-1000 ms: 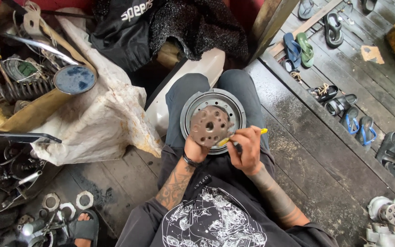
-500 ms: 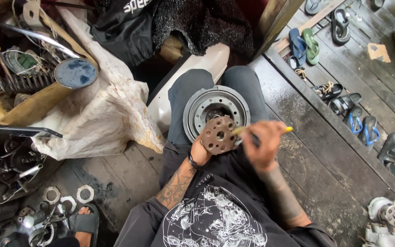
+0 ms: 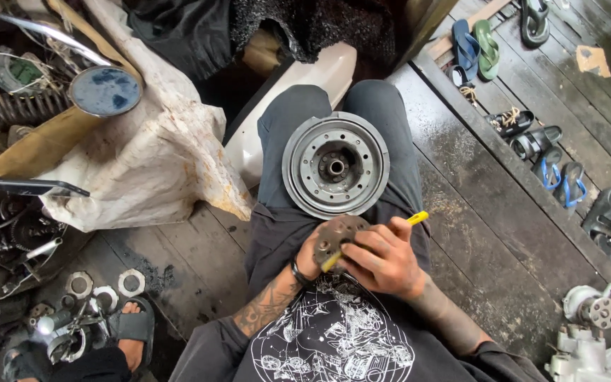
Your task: The person sits on the floor and uses a yellow-handled brush to scrub the surface and holes of a circular metal mechanical part resting on their lap. The person rotates the part to access different areas while continuing to scrub.
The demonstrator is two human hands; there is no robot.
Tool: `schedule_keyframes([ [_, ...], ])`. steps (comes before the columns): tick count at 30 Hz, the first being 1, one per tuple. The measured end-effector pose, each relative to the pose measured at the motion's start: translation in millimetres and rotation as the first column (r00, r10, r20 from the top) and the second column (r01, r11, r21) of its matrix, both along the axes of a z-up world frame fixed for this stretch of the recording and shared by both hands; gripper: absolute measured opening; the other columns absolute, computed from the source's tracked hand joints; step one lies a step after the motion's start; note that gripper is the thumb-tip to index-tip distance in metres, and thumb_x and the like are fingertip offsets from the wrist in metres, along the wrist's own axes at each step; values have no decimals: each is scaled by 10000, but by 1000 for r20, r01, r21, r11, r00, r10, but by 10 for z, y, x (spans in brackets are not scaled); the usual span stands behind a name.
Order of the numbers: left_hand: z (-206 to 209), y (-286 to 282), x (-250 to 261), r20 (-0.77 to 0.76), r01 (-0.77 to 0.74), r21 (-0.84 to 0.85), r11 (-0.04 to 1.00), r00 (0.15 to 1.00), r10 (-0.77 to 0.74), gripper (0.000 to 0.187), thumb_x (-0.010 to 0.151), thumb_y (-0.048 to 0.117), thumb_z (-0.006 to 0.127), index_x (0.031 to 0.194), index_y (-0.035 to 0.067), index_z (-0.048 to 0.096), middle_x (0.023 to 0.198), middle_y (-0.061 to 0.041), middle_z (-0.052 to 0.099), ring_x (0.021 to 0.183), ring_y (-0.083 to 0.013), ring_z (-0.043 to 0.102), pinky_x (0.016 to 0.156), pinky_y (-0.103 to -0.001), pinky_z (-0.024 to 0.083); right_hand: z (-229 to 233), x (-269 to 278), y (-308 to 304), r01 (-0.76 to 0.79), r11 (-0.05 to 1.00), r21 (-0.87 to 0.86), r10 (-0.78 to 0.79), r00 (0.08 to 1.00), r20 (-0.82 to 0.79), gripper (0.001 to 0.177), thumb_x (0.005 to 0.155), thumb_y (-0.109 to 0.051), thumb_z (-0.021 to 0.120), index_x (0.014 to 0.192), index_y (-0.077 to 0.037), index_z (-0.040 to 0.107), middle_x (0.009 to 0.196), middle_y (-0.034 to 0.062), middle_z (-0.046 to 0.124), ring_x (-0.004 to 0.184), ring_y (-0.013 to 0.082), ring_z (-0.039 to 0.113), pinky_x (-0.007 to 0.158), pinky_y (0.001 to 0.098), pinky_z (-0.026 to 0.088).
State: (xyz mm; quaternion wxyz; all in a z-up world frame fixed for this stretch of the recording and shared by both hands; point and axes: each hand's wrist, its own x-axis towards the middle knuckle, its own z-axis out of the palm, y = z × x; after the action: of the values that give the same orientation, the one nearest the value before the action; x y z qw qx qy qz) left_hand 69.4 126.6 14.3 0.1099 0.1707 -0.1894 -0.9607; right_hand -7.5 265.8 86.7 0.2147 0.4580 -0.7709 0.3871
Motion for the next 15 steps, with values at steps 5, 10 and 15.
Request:
schedule_keyframes([
  [5, -58, 63, -147, 31, 39, 12, 999, 999, -39, 261, 1119, 106, 442, 1226, -31, 637, 1012, -59, 624, 952, -54, 557, 952, -157, 435, -147, -514, 329, 362, 930, 67, -364, 931, 28, 131, 949, -214, 821, 942, -109, 743, 863, 35, 686, 864, 263, 657, 919, 410, 378],
  [10, -131, 123, -217, 53, 59, 20, 998, 997, -60, 260, 1117, 115, 447, 1219, -31, 637, 1010, -63, 627, 949, -60, 561, 949, -166, 439, -38, 16, 101, 176, 983, 59, -173, 984, -47, 96, 899, -263, 797, 895, -184, 741, 863, 28, 670, 786, 254, 631, 858, 433, 363],
  [15, -261, 99, -268, 96, 75, 47, 996, 992, -79, 260, 1115, 124, 452, 1212, -30, 638, 1008, -66, 629, 947, -66, 564, 946, -176, 443, 112, -319, 161, 893, 413, 178, 92, 153, -984, 497, 1148, -232, 330, 853, -52, 688, 966, 233, 670, 839, 330, 658, 709, 361, 577],
])
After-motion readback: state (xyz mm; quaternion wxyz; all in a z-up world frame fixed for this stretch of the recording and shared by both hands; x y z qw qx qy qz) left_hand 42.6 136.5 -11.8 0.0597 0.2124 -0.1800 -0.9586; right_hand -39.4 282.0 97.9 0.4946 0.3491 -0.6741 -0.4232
